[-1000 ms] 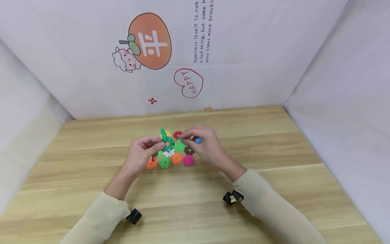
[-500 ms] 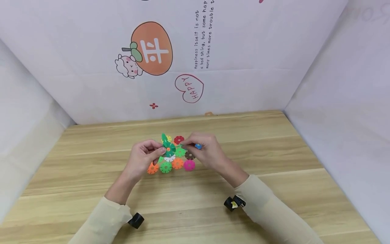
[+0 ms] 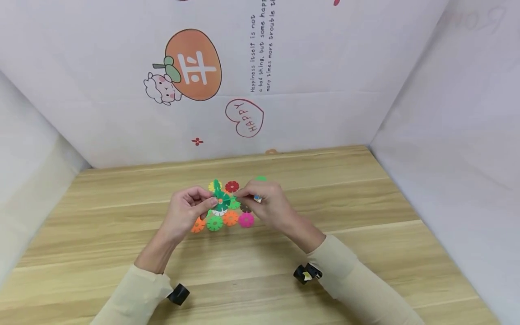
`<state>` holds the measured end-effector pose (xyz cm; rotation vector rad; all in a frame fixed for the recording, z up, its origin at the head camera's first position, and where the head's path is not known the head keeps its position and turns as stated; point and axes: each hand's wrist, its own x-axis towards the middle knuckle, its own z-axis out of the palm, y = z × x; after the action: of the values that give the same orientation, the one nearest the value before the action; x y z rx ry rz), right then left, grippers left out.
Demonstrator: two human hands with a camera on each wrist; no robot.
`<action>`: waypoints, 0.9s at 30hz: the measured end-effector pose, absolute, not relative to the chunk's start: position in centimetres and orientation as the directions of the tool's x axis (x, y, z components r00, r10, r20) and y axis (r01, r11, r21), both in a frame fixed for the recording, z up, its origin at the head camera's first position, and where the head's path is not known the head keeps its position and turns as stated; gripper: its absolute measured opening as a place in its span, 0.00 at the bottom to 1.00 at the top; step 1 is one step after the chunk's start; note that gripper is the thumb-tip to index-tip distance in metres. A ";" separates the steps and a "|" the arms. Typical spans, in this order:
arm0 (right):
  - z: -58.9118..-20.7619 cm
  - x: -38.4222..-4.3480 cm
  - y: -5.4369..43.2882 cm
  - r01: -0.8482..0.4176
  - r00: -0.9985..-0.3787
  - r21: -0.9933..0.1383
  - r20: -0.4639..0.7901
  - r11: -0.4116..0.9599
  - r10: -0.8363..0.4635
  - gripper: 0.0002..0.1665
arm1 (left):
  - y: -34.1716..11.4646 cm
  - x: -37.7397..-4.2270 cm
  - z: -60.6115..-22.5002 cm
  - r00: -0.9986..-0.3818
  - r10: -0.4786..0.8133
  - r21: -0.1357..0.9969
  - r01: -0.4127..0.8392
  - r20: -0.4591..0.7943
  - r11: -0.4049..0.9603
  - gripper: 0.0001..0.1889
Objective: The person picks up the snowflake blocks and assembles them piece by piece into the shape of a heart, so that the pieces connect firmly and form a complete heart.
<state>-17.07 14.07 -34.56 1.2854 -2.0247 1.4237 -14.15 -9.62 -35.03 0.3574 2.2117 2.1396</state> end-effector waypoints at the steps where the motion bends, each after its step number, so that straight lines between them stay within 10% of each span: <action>1: -34.6 -17.1 14.1 -0.822 -0.532 -0.563 0.703 0.087 -0.472 0.15 | -9.6 -14.1 -35.0 -0.973 0.192 0.991 0.133 0.126 0.025 0.05; 7: -34.6 -17.4 14.3 -0.782 -0.593 -0.610 0.665 0.128 -0.455 0.14 | -9.4 -14.7 -35.0 -0.975 0.191 0.992 0.123 0.118 0.013 0.05; 18: -34.2 -18.4 13.6 -0.398 -0.907 -0.902 0.361 0.165 -0.215 0.16 | -7.7 -16.6 -35.6 -0.995 0.013 0.988 0.098 0.101 -0.121 0.07; 27: -36.0 -17.6 11.8 -0.137 -0.951 -0.990 0.123 0.030 -0.284 0.08 | -6.9 -16.3 -36.3 -0.994 -0.043 0.974 0.110 0.103 -0.200 0.02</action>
<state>-17.58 11.80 -35.98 0.4789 -2.3288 2.2159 -16.34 -6.87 -36.28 0.0860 2.0462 2.5111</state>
